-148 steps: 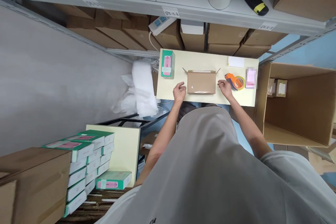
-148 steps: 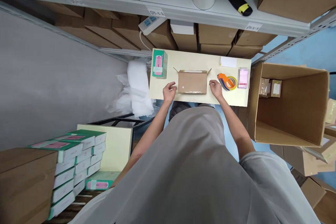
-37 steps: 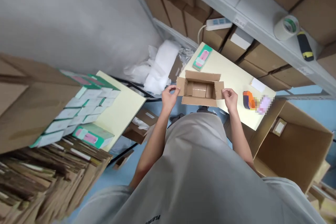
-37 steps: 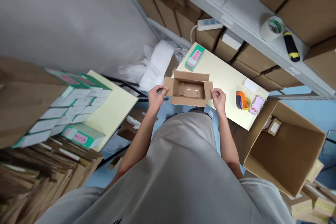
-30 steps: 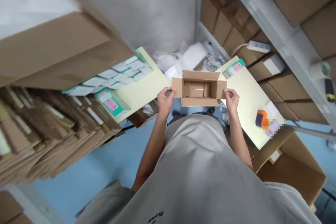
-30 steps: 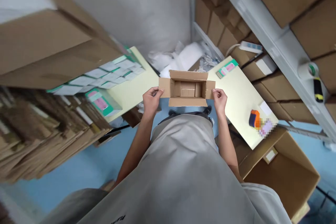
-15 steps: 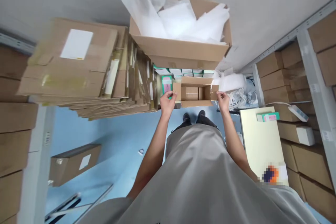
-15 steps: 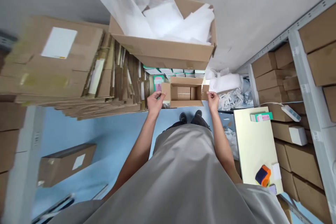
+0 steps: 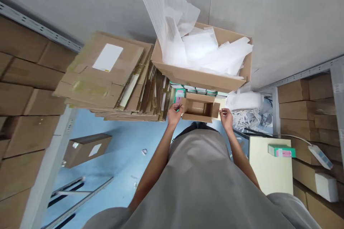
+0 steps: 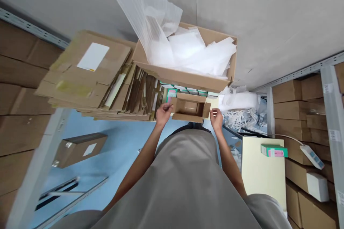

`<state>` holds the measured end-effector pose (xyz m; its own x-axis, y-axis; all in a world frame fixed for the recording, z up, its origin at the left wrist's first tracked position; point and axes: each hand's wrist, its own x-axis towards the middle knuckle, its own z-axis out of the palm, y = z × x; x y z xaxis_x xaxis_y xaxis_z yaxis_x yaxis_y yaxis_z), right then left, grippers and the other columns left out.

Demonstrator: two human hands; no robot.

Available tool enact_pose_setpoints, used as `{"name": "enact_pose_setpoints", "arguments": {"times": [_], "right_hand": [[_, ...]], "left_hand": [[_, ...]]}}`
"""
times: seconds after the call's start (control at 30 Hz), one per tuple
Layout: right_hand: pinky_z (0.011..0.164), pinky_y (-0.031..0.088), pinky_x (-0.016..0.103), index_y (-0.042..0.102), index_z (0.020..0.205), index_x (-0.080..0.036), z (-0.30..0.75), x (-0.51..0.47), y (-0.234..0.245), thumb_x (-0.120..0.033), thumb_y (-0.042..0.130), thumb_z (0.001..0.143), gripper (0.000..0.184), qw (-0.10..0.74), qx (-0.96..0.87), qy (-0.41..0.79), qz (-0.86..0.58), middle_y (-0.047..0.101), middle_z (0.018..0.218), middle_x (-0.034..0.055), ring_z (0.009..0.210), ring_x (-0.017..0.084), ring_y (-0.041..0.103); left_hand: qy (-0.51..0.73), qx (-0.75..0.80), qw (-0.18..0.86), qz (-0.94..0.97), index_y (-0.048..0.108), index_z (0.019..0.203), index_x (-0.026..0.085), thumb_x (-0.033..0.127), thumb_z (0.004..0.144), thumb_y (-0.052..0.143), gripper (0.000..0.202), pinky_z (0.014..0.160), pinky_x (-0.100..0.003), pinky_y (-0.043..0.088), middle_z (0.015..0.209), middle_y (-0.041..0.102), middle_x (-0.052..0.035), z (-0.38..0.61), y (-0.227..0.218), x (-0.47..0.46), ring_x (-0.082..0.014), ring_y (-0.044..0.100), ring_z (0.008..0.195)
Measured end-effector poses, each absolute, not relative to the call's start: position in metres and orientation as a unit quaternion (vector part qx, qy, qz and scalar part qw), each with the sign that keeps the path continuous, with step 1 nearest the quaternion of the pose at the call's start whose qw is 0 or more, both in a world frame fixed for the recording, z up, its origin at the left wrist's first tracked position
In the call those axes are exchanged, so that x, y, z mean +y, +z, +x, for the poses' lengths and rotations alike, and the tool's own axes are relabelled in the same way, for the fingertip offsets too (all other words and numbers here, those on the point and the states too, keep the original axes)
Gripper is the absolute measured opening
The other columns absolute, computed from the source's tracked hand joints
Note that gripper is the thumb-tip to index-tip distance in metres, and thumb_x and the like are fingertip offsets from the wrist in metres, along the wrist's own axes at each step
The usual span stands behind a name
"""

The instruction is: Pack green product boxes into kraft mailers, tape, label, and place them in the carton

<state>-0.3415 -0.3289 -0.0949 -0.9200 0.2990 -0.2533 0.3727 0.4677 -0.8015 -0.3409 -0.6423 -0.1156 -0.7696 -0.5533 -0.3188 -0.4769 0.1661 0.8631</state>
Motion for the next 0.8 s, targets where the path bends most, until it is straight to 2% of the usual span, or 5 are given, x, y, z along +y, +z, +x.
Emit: {"name": "enact_pose_setpoints", "arguments": {"times": [0.4,0.5,0.6,0.7,0.8], "right_hand": [[0.074,0.060,0.031,0.067,0.101,-0.025,-0.422,-0.329,0.123,-0.036,0.066,0.110,0.014,-0.262,0.860,-0.425,-0.102,0.074,0.095,0.0019,0.083,0.019,0.071],[0.082,0.063,0.036,0.071,0.112,-0.024,-0.470,-0.337,0.152,-0.034,0.062,0.112,0.013,-0.201,0.897,-0.354,-0.171,0.077,0.113,0.0063,0.089,0.021,0.074],[0.099,0.065,0.047,0.068,0.146,-0.022,-0.523,-0.353,0.159,-0.034,0.066,0.109,0.039,-0.052,0.950,-0.235,-0.196,0.066,0.159,0.0158,0.111,0.028,0.078],[0.114,0.060,0.053,0.055,0.168,-0.020,-0.564,-0.375,0.159,-0.029,0.075,0.103,0.069,0.091,0.972,-0.098,-0.195,0.051,0.178,0.0210,0.136,0.037,0.073],[0.116,0.058,0.050,0.064,0.162,-0.017,-0.580,-0.395,0.163,-0.020,0.069,0.106,0.056,0.156,0.968,-0.002,-0.195,0.067,0.163,0.0223,0.141,0.038,0.071]], "left_hand": [[-0.451,-0.811,0.352,0.120,0.059,0.147,0.026,0.057,0.106,0.075,0.054,0.114,-0.044,0.062,0.146,0.069,-0.0132,-0.402,0.074,-0.664,-0.0262,0.072,0.132],[-0.410,-0.835,0.357,0.086,0.041,0.167,0.028,0.058,0.101,0.083,0.083,0.118,-0.049,0.059,0.165,0.055,-0.0165,-0.458,0.103,-0.683,-0.0301,0.064,0.144],[-0.359,-0.872,0.322,0.085,0.035,0.172,0.016,0.052,0.089,0.098,0.109,0.128,-0.058,0.051,0.167,0.053,-0.0222,-0.524,0.111,-0.697,-0.0339,0.061,0.145],[-0.320,-0.911,0.238,0.103,0.068,0.130,0.016,0.047,0.096,0.091,0.052,0.133,-0.062,0.044,0.137,0.073,-0.0157,-0.574,0.108,-0.699,-0.0359,0.062,0.142],[-0.298,-0.930,0.210,0.055,0.072,0.104,0.020,0.041,0.104,0.079,0.022,0.128,-0.058,0.051,0.118,0.078,-0.0145,-0.588,0.104,-0.695,-0.0370,0.068,0.135]]}}
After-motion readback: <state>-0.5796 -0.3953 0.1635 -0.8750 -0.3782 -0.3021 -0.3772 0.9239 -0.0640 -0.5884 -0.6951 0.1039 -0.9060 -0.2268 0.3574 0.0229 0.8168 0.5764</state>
